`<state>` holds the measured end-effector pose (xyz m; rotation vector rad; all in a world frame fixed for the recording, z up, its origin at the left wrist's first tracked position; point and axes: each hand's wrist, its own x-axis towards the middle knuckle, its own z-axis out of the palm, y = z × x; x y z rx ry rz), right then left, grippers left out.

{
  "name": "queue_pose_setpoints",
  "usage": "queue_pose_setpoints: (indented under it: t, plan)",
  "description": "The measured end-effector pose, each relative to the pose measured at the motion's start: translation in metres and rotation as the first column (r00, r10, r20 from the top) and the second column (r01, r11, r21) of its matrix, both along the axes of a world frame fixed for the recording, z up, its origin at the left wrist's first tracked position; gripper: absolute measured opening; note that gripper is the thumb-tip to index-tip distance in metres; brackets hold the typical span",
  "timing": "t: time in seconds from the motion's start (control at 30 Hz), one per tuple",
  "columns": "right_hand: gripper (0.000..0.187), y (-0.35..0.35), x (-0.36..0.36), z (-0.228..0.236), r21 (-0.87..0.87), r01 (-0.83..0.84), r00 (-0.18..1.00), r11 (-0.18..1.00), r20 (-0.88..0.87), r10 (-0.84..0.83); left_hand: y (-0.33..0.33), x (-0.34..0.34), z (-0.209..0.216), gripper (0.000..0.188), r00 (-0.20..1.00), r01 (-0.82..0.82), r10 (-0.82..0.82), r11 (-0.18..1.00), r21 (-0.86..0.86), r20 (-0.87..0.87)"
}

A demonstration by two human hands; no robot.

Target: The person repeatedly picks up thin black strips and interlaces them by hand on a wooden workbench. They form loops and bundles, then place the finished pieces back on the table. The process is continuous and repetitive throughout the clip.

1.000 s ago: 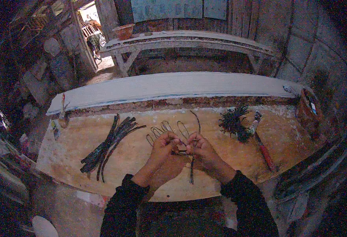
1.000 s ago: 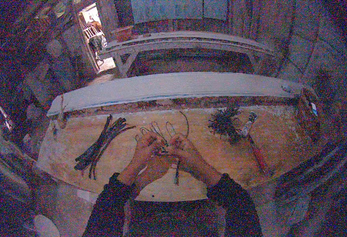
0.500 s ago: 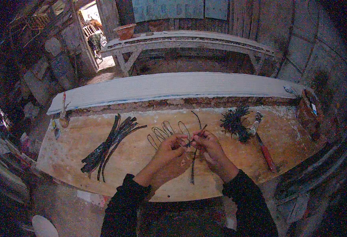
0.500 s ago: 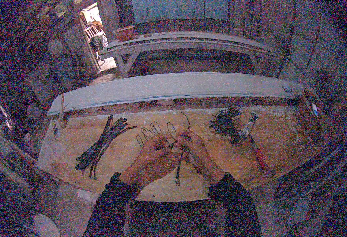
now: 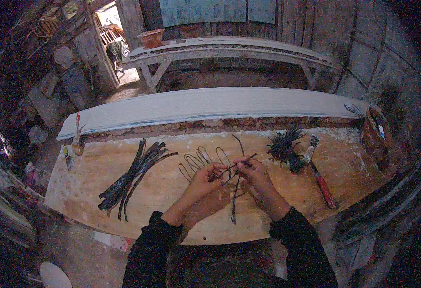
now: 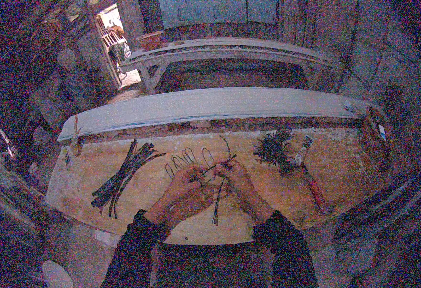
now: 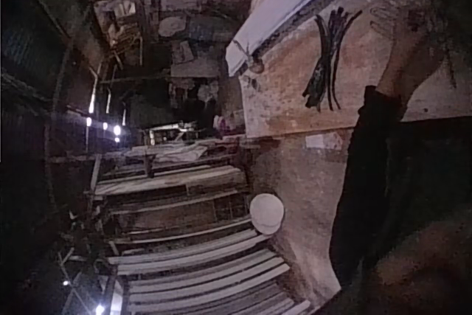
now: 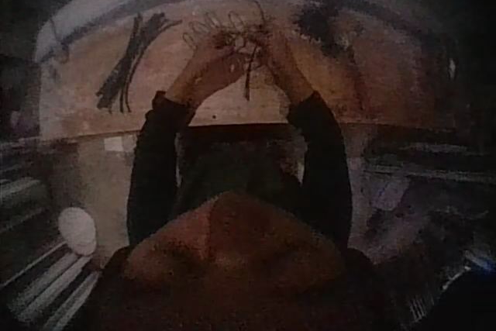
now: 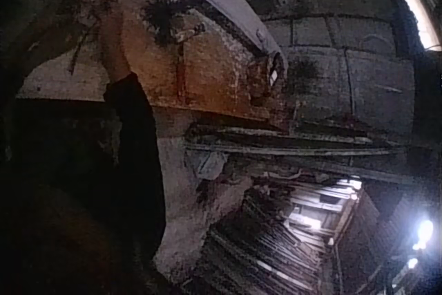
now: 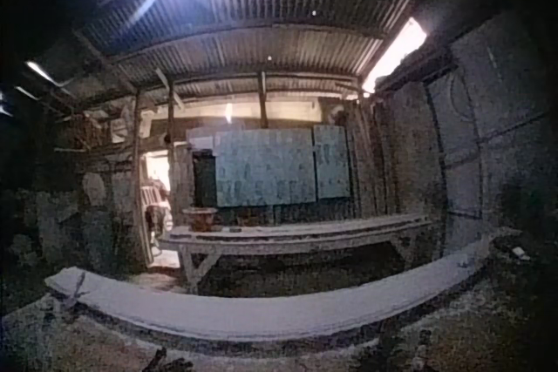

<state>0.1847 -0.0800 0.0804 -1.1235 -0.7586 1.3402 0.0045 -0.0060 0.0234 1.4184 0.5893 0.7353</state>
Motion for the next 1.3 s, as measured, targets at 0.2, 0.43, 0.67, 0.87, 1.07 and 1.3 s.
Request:
queue_pose_setpoints:
  t: [0.2,0.43,0.67,0.87,1.07,1.3]
  plan:
    - [0.025,0.002,0.019,-0.010,0.268,0.056,0.959,0.962,-0.281,0.023,-0.012,0.001,0.041,0.010,0.961,-0.278,0.274,0.943,-0.181,-0.046]
    - [0.027,0.005,0.028,-0.026,0.278,-0.083,0.978,0.957,-0.161,0.131,0.030,-0.005,-0.016,0.009,0.951,-0.304,0.301,0.952,-0.031,-0.069]
    - [0.017,0.004,0.020,-0.013,0.326,-0.027,0.875,0.945,0.464,-0.135,-0.002,-0.009,0.045,0.007,0.918,-0.293,0.282,0.956,0.002,-0.279]
    - [0.018,0.009,0.012,-0.015,0.317,0.123,0.632,0.940,0.706,-0.321,-0.031,0.007,0.036,0.010,0.969,0.108,-0.066,0.980,0.167,-0.240]
    - [0.027,0.018,0.027,-0.025,0.354,0.082,0.540,0.931,0.770,-0.340,-0.042,0.027,0.004,0.012,0.988,0.149,-0.142,0.979,-0.142,0.060]
    - [0.013,0.016,0.018,-0.017,0.294,0.297,0.868,0.908,0.313,-0.386,-0.007,0.009,0.016,0.014,0.920,-0.305,0.335,0.938,0.165,-0.205]
